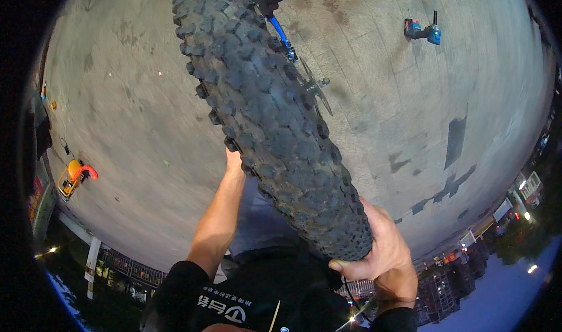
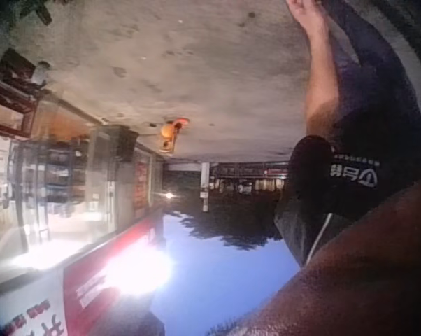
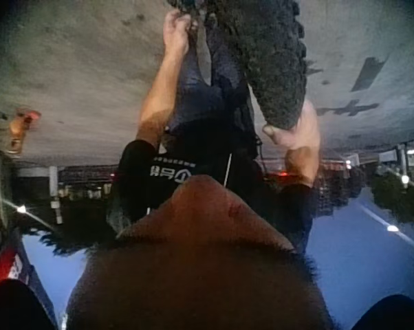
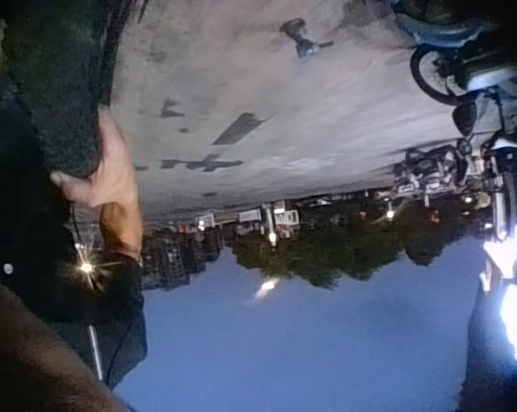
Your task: The person removes the rear wheel from a blue bicycle, places it on the ground, and works on the hub and cassette area by hand. They repeatedly rotate the wheel, adjust components at the hub, and inspect the tire and spokes.
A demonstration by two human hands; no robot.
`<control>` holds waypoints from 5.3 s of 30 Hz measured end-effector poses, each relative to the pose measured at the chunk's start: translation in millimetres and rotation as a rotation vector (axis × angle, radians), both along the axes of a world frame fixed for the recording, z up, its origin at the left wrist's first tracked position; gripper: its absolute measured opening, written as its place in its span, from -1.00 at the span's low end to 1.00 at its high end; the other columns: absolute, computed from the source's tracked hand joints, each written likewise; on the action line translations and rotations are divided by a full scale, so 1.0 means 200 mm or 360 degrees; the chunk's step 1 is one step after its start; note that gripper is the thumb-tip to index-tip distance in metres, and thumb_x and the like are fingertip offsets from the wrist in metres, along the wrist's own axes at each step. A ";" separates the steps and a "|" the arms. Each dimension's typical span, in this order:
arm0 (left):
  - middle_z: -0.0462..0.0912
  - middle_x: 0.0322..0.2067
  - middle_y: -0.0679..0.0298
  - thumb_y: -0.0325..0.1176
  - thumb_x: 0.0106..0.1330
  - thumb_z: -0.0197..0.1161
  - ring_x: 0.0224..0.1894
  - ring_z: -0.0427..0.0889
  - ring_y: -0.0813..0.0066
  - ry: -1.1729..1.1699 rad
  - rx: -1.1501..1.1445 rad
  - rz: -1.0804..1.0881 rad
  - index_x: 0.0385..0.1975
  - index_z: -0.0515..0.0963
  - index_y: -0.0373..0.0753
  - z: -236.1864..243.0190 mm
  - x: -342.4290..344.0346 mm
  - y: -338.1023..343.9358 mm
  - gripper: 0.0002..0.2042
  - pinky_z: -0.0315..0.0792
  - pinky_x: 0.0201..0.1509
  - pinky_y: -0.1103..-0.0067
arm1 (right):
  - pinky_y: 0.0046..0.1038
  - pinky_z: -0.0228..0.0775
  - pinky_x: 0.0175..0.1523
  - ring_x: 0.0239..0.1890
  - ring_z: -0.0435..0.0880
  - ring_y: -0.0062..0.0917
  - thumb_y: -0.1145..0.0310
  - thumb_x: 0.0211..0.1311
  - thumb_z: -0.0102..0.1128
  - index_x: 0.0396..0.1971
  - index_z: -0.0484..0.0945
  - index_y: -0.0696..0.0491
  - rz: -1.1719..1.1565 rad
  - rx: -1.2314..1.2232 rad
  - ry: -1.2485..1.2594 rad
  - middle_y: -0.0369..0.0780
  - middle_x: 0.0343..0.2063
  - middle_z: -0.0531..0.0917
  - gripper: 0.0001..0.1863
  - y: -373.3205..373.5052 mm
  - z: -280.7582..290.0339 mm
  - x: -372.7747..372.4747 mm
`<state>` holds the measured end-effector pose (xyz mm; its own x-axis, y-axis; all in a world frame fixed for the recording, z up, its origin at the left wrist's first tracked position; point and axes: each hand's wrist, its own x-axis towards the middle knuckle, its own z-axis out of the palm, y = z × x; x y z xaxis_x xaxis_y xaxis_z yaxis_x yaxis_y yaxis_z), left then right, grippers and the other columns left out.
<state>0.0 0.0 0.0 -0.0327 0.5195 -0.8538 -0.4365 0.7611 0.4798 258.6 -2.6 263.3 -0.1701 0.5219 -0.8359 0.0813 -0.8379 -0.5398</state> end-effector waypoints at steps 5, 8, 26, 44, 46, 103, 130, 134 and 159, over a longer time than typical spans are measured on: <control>0.57 -0.48 0.29 -0.52 0.33 0.16 -0.42 0.55 0.58 0.0076 0.0001 -0.0090 -0.04 0.40 -0.24 0.01 0.00 0.03 -0.77 0.40 -0.32 0.63 | -0.37 0.44 0.09 -0.08 0.70 -0.25 0.18 -0.34 0.56 0.11 0.40 0.31 0.0022 0.0165 0.0051 -0.04 -0.10 0.65 -0.07 -0.05 -0.05 0.06; 0.58 -0.45 0.29 -0.53 0.33 0.16 -0.42 0.56 0.55 -0.0032 -0.0013 -0.0011 -0.05 0.40 -0.24 0.01 -0.02 -0.05 -0.78 0.42 -0.30 0.62 | -0.38 0.45 0.07 -0.10 0.70 -0.27 0.17 -0.32 0.57 0.11 0.40 0.31 0.0025 0.0103 0.0065 -0.05 -0.14 0.65 -0.09 -0.07 -0.03 0.06; 0.58 -0.42 0.33 -0.54 0.33 0.18 -0.42 0.58 0.58 -0.0026 0.0258 -0.0030 -0.03 0.43 -0.26 -0.06 0.01 -0.04 -0.76 0.45 -0.32 0.65 | -0.39 0.47 0.01 -0.14 0.68 -0.35 0.19 -0.29 0.57 0.08 0.43 0.30 0.0166 0.0394 0.0139 -0.08 -0.16 0.67 -0.14 -0.07 -0.08 0.10; 0.48 -0.30 0.42 -0.54 0.29 0.18 -0.26 0.47 0.66 0.0366 0.0422 -0.0415 -0.17 0.50 -0.25 -0.09 -0.05 -0.10 -0.86 0.38 -0.15 0.68 | -0.43 0.39 -0.13 -0.29 0.59 -0.41 0.09 -0.48 0.48 -0.01 0.47 0.20 -0.0042 0.0286 -0.0040 -0.16 -0.33 0.61 -0.14 -0.06 -0.06 -0.04; 0.48 -0.21 0.38 -0.54 0.29 0.19 -0.21 0.46 0.64 0.0616 0.0693 -0.0530 -0.23 0.51 -0.26 -0.04 -0.09 -0.10 -0.90 0.36 -0.09 0.67 | -0.44 0.38 -0.17 -0.34 0.58 -0.42 0.08 -0.52 0.45 -0.02 0.46 0.19 -0.0027 0.0297 -0.0081 -0.17 -0.38 0.60 -0.13 -0.08 -0.07 -0.06; 0.44 0.06 0.20 -0.49 0.17 0.23 -0.08 0.51 0.40 0.0373 0.0836 -0.0666 0.15 0.47 -0.27 0.08 -0.08 0.19 -0.53 0.50 -0.07 0.54 | -0.29 0.41 -0.15 -0.28 0.54 -0.37 0.09 -0.22 0.57 0.11 0.27 0.25 -0.0422 0.0381 0.0030 -0.08 -0.32 0.54 -0.07 -0.02 -0.01 -0.24; 0.57 -0.01 0.29 -0.61 0.19 0.08 -0.01 0.49 0.56 -0.0473 0.0684 -0.0781 0.18 0.44 -0.38 -0.19 -0.32 0.35 -0.52 0.39 0.12 0.57 | -0.36 0.41 -0.22 -0.33 0.56 -0.35 0.07 -0.27 0.52 0.05 0.31 0.33 -0.0398 0.0361 -0.0155 -0.04 -0.37 0.57 -0.08 0.00 0.02 -0.27; 0.55 0.00 0.31 -0.59 0.20 0.10 -0.05 0.48 0.61 -0.0403 0.0664 -0.0799 0.17 0.45 -0.39 -0.25 -0.33 0.40 -0.53 0.38 0.13 0.61 | -0.41 0.37 -0.25 -0.33 0.56 -0.37 0.03 -0.28 0.54 0.03 0.34 0.33 -0.0246 0.0351 -0.0162 -0.04 -0.38 0.57 -0.08 0.00 0.00 -0.22; 0.42 -0.54 0.46 -0.45 0.24 0.13 -0.59 0.37 0.72 -0.0070 0.0247 -0.0869 0.27 0.37 -0.27 -0.43 -0.43 0.88 -0.48 0.22 -0.60 0.70 | -0.29 0.38 -0.13 -0.33 0.55 -0.35 0.13 -0.30 0.58 0.05 0.30 0.26 -0.0379 0.0422 -0.0026 -0.09 -0.35 0.52 -0.10 -0.11 -0.03 -0.14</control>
